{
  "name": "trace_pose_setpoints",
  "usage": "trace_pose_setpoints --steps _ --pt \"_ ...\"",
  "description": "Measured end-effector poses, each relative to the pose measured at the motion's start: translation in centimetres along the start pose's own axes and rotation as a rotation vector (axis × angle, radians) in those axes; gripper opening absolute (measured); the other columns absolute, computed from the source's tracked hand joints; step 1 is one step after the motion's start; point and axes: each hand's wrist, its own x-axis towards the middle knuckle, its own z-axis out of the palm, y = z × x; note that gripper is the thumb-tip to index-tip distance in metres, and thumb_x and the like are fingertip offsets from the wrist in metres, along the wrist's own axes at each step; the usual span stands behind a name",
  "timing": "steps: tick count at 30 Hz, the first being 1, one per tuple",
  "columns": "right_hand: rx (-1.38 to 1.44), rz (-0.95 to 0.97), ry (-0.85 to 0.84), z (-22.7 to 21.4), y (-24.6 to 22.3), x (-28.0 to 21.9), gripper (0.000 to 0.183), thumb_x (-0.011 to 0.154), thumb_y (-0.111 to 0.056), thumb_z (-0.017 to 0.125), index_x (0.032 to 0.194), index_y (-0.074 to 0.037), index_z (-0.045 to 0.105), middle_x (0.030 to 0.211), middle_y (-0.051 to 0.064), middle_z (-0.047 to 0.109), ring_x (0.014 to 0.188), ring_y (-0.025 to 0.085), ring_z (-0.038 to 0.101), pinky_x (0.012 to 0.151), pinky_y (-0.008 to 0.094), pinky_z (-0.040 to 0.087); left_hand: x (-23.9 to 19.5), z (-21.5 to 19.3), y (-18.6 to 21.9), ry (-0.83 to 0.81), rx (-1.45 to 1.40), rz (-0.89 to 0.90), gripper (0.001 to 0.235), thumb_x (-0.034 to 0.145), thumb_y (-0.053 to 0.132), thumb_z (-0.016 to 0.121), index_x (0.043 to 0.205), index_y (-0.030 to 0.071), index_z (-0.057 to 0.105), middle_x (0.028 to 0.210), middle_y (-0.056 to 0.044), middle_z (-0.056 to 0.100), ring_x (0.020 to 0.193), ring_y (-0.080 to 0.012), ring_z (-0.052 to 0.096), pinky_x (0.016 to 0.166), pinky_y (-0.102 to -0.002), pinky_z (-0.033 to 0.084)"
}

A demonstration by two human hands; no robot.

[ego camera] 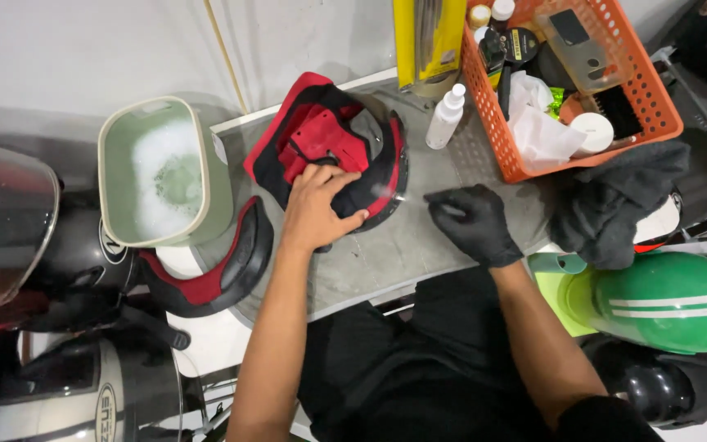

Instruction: The person sprays a cleaning solution onto the interior padding of a red motorcycle helmet and scrubs the fabric with a toothbrush. They repeatedly dip the toothbrush into a bucket of soapy water to rinse it while continuing to clean different sections of the helmet's interior.

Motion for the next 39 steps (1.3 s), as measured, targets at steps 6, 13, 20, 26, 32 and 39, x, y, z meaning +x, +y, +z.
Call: trace_pose_setpoints --steps 6,13,20,26,32,39 --pt "-0.023 0.023 -0.066 0.2 0.0 0.2 0.010 0.087 -0.007 0.078 0.097 -0.006 0.080 0.090 0.017 0.077 0.085 0.039 0.072 0.078 0.047 0.060 -0.1 0.0 -0.3 -0.008 0.009 0.002 0.064 0.063 0.048 0.085 0.121 0.024 0.073 0.108 0.001 0.066 0.109 -0.0249 0.058 0.085 -0.040 0.045" --pt "-0.084 -0.105 -0.014 0.1 1.1 0.3 0.008 0.085 -0.011 0.082 0.093 -0.010 0.081 0.083 0.013 0.075 0.082 0.037 0.070 0.077 0.043 0.057 0.3 -0.6 -0.1 -0.033 0.007 0.007 0.067 0.061 0.050 0.085 0.121 0.024 0.072 0.110 0.000 0.066 0.111 -0.0266 0.057 0.086 -0.042 0.046" --pt "-0.050 -0.049 0.075 0.4 1.7 0.4 0.012 0.085 -0.006 0.080 0.094 -0.014 0.081 0.084 0.008 0.076 0.077 0.032 0.069 0.077 0.039 0.056 0.7 -1.3 0.2 -0.070 -0.027 -0.011 0.064 0.065 0.046 0.084 0.123 0.021 0.072 0.111 -0.001 0.065 0.111 -0.0266 0.057 0.086 -0.041 0.044" --pt "-0.001 -0.026 0.046 1.0 1.8 1.0 0.010 0.080 -0.009 0.085 0.083 -0.004 0.076 0.077 0.019 0.070 0.076 0.042 0.066 0.075 0.045 0.056 1.1 -1.5 0.1 -0.108 -0.054 -0.042 0.063 0.067 0.045 0.084 0.123 0.020 0.072 0.113 -0.002 0.064 0.113 -0.0269 0.055 0.087 -0.042 0.043" --pt "0.007 -0.065 -0.025 0.5 3.5 0.2 0.006 0.076 -0.016 0.083 0.079 -0.013 0.079 0.073 0.010 0.069 0.073 0.037 0.064 0.071 0.044 0.055 1.8 -2.1 0.3 -0.134 -0.114 -0.085 0.062 0.068 0.039 0.083 0.125 0.018 0.071 0.113 -0.004 0.064 0.110 -0.0287 0.055 0.086 -0.043 0.044" --pt "-0.289 0.042 -0.200 -0.1 3.6 -0.1 0.022 0.087 -0.023 0.074 0.108 -0.021 0.080 0.080 0.002 0.069 0.072 0.021 0.059 0.071 0.036 0.046 2.5 -2.9 0.1 -0.171 -0.072 -0.059 0.054 0.086 0.048 0.067 0.130 0.015 0.068 0.119 -0.004 0.063 0.106 -0.0300 0.054 0.086 -0.047 0.043"
